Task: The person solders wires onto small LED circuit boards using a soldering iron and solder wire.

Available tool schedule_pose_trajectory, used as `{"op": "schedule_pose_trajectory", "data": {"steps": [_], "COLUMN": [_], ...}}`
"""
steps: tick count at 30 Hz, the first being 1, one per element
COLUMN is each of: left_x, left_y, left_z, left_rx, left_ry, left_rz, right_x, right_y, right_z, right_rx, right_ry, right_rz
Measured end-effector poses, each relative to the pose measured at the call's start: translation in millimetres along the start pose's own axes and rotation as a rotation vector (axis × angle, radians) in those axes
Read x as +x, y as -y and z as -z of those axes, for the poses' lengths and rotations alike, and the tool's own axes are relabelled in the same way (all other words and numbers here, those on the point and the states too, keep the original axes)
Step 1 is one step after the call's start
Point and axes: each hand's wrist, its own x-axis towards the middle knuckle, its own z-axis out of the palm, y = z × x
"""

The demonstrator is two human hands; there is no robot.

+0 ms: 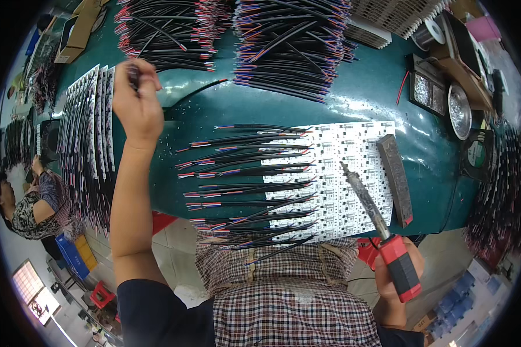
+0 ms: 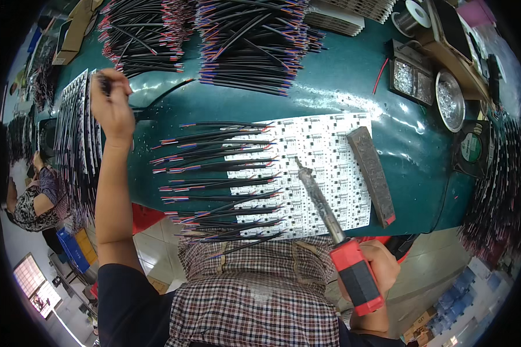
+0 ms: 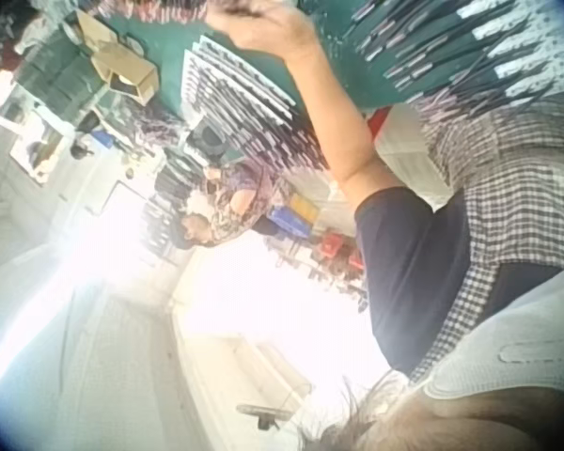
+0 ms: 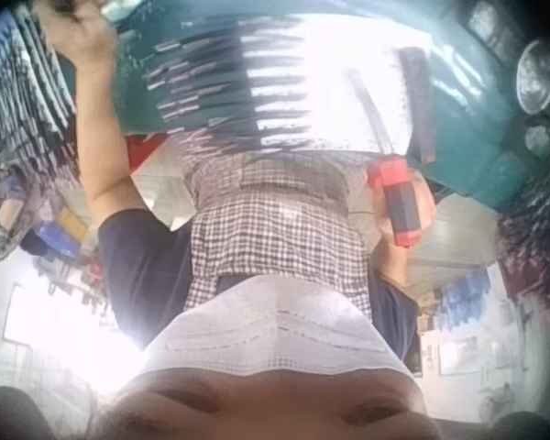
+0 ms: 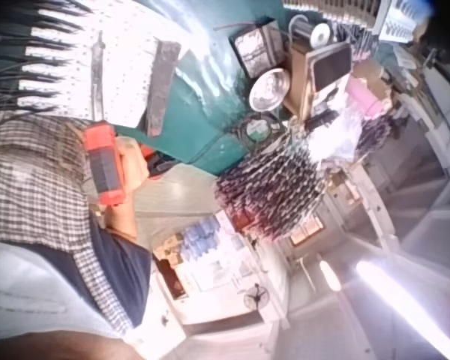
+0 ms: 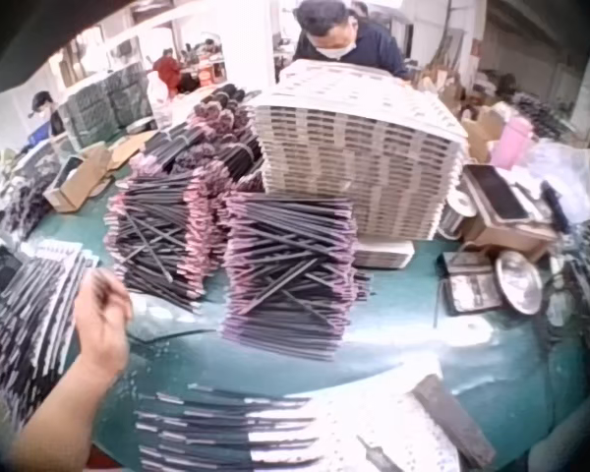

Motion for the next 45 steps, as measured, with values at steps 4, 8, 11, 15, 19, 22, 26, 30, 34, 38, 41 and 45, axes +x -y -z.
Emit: {"op": "schedule_pose_trajectory", "data": {"steps": [4,8,11,15,19,22,26,30,34,38,41,45], "left_x": [23.4,20.8,2.1,-1.1,14.1,23.6,11.1,11.8,17.2,17.4,1.7,-9.6], "left_y": [-38.2,-51.5,-44.6,-42.3,-59.1,-64.2,-34.8,-47.7,-67.8,-129.5,-147.0,-153.5], "left_z": [1.0,1.7,-6.9,-7.1,-17.9,-26.5,-26.8,-28.1,-27.0,-44.4,-70.0,-86.8], "left_rx": [-0.291,-0.379,-0.362,-0.546,0.007,0.353,0.258,0.287,0.15,0.094,-0.012,-0.049], "left_ry": [-0.279,-0.349,-0.307,-0.142,0.136,0.54,0.655,0.614,0.492,0.628,0.722,0.759], "left_rz": [0.141,0.176,0.27,0.308,0.261,0.324,0.385,0.385,0.456,0.315,0.17,0.161], "right_x": [2.3,-28.4,-36.7,-43.4,-46.1,-43.9,-46.4,-35.9,-26.4,-7.0,2.9,-4.3], "right_y": [-0.1,-21.4,-27.5,-35.0,-39.1,-35.4,-35.6,-26.2,-17.0,-17.3,-2.1,-0.6], "right_z": [-1.6,-2.0,-0.7,7.8,8.3,10.0,9.7,11.1,14.5,-0.3,-9.4,1.4], "right_rx": [-0.021,0.082,0.044,0.085,0.008,0.006,-0.009,-0.038,0.007,0.183,0.329,0.474], "right_ry": [-0.052,-0.073,-0.081,-0.019,-0.03,-0.015,-0.015,0.025,0.028,-0.006,-0.017,0.018], "right_rz": [0.023,-0.094,-0.122,-0.196,-0.216,-0.198,-0.149,-0.238,-0.318,-0.192,-0.336,-0.592]}}
